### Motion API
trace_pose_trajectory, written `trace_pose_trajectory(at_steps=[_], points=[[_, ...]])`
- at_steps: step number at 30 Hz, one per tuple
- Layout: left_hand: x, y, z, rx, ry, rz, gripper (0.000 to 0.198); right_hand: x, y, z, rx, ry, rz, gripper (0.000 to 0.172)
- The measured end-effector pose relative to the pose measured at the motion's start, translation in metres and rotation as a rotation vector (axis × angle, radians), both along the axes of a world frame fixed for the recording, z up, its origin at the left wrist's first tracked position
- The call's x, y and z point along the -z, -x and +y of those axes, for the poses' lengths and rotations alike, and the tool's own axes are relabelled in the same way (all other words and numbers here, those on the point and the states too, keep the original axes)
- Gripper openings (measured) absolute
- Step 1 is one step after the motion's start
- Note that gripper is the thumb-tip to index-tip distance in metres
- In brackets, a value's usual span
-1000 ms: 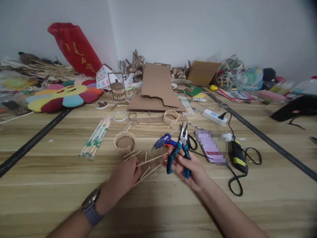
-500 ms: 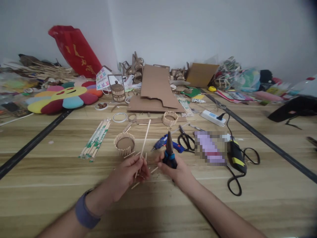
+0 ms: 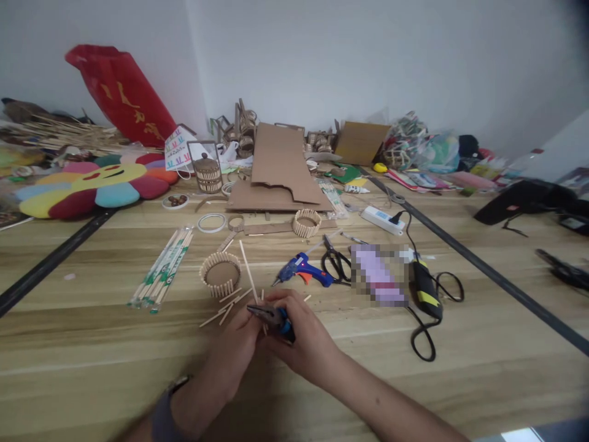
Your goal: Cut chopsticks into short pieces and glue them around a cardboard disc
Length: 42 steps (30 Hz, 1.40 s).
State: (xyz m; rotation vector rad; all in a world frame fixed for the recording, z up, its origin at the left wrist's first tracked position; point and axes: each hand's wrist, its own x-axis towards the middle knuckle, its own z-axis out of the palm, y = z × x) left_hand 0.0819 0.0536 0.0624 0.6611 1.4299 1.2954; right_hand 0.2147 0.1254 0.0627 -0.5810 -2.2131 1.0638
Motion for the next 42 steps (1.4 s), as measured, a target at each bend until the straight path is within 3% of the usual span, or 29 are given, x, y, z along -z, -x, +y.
trace_pose_trajectory(at_steps=[6, 10, 13, 17, 23, 30, 35, 38, 42], points=[[0.0, -0.003, -0.007, 0.09, 0.022, 0.185, 0.043, 0.004, -0.002, 0.001, 0.088, 0.038, -0.041, 0.046], [-0.001, -0.001, -0.007, 0.159, -0.021, 0.24, 0.049, 0.001, -0.004, 0.003, 0.03, 0.344, 0.004, 0.034], [0.002, -0.004, -0.008, 0.258, -0.075, 0.207, 0.058, -0.001, -0.006, 0.006, 0.064, 0.531, 0.093, 0.023], [0.005, -0.01, -0.01, 0.353, -0.107, 0.184, 0.063, -0.001, -0.008, 0.012, 0.133, 0.487, 0.112, 0.023], [0.0, -0.011, -0.011, 0.383, -0.088, 0.262, 0.059, -0.002, -0.008, 0.011, 0.094, 0.483, 0.068, 0.023], [0.005, -0.007, -0.011, 0.434, -0.08, 0.311, 0.053, -0.005, -0.01, 0.006, 0.091, 0.433, 0.046, 0.022], [-0.002, -0.001, -0.011, 0.404, -0.069, 0.405, 0.041, -0.009, -0.01, 0.004, 0.046, 0.476, 0.07, 0.023], [-0.006, 0.003, -0.009, 0.363, -0.057, 0.362, 0.036, -0.013, -0.01, 0.004, 0.04, 0.486, 0.056, 0.022], [-0.002, 0.009, -0.006, 0.401, -0.065, 0.308, 0.03, -0.011, -0.01, 0.001, 0.005, 0.503, 0.027, 0.02]])
